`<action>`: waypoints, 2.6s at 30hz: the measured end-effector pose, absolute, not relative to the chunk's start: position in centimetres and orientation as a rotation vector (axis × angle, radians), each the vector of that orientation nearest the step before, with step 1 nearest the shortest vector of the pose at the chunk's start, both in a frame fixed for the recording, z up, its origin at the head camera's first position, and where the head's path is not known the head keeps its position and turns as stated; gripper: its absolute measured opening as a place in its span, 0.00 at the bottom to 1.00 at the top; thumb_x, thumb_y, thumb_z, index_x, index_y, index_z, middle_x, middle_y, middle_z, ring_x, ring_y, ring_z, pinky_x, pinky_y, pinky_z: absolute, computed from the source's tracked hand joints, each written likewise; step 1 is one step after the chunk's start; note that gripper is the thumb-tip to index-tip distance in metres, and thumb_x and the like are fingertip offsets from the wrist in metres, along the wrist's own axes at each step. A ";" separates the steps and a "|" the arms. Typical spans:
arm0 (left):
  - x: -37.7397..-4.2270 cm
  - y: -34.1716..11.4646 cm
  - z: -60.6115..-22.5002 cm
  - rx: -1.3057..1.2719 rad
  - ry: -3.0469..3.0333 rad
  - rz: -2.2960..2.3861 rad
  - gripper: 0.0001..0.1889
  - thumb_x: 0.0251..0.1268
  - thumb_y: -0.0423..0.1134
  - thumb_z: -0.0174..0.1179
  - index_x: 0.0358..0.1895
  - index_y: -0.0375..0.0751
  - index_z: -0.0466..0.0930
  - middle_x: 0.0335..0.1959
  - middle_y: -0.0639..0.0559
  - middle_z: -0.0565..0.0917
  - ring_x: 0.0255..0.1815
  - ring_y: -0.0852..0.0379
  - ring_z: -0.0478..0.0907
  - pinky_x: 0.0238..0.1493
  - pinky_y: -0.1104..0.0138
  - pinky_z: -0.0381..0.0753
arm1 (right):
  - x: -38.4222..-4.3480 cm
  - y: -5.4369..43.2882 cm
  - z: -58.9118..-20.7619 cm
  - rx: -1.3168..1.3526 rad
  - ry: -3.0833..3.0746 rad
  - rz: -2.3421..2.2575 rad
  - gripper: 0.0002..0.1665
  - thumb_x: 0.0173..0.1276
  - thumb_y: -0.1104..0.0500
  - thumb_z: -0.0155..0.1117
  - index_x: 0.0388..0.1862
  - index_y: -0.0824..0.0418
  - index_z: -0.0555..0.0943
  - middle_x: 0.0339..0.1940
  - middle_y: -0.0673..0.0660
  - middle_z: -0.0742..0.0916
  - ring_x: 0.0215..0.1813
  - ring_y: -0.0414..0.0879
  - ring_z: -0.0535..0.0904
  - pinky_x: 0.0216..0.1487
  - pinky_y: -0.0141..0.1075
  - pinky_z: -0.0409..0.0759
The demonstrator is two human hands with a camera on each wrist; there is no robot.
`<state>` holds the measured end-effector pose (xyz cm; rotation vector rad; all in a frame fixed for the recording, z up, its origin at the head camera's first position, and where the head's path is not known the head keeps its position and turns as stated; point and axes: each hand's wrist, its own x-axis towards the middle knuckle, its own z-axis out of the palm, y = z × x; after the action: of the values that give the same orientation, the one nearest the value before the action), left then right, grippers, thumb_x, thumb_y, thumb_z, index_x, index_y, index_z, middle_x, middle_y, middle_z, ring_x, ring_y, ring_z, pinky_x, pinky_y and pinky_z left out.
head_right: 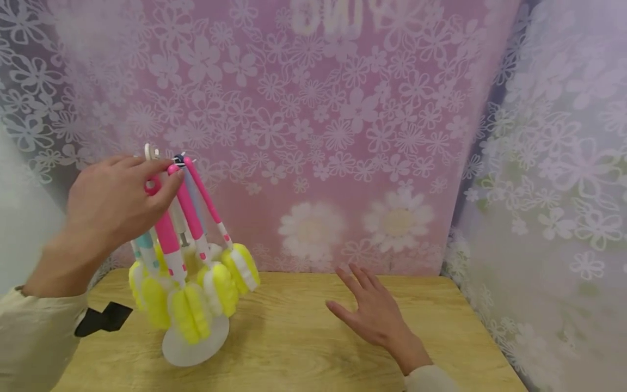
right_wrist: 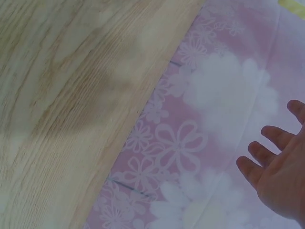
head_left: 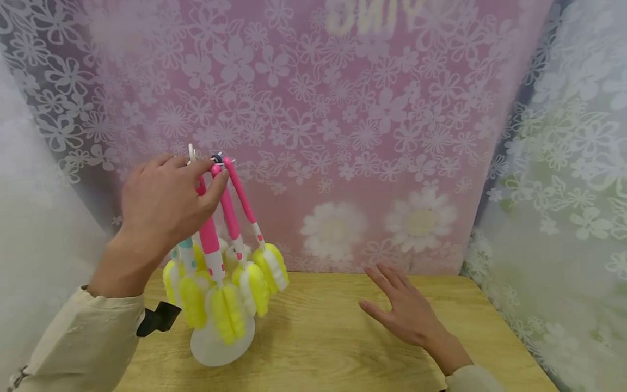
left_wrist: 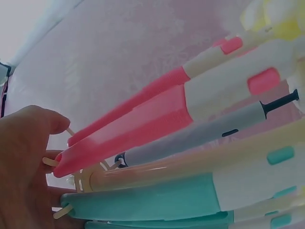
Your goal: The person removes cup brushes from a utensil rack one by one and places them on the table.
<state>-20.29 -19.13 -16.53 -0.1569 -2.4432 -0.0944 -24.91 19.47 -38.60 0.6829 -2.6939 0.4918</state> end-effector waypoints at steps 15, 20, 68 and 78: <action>-21.5 -19.3 -17.2 -0.189 -2.266 -0.157 0.24 0.67 0.60 0.47 0.39 0.44 0.83 0.27 0.45 0.83 0.44 0.39 0.77 0.47 0.44 0.71 | -26.8 10.5 -35.0 0.900 -2.513 1.140 0.31 0.73 0.41 0.48 0.73 0.39 0.59 0.73 0.46 0.64 0.72 0.51 0.60 0.62 0.58 0.66; -21.4 -19.2 -17.2 -0.229 -2.259 -0.229 0.21 0.67 0.54 0.49 0.41 0.42 0.84 0.34 0.41 0.85 0.51 0.38 0.75 0.53 0.42 0.68 | -27.1 7.2 -32.8 0.987 -2.416 1.303 0.29 0.74 0.43 0.48 0.72 0.42 0.62 0.71 0.45 0.66 0.69 0.47 0.65 0.63 0.52 0.67; -21.9 -20.1 -17.7 -0.258 -2.227 -0.280 0.21 0.67 0.46 0.46 0.51 0.41 0.84 0.46 0.36 0.83 0.57 0.37 0.70 0.58 0.43 0.64 | -28.0 2.2 -27.2 0.797 -2.125 1.789 0.16 0.61 0.52 0.69 0.46 0.58 0.85 0.36 0.51 0.88 0.37 0.45 0.83 0.43 0.40 0.80; -21.9 -19.9 -17.8 -0.248 -2.230 -0.284 0.21 0.67 0.47 0.45 0.51 0.41 0.84 0.47 0.36 0.83 0.58 0.37 0.69 0.59 0.42 0.63 | -28.8 4.3 -31.3 0.471 -2.334 1.800 0.18 0.58 0.48 0.72 0.39 0.59 0.85 0.31 0.53 0.86 0.34 0.49 0.83 0.37 0.41 0.82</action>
<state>-21.90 -19.91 -17.81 -0.2475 -2.2302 -0.2843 -28.85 4.31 -31.25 0.4713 -2.3342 1.8002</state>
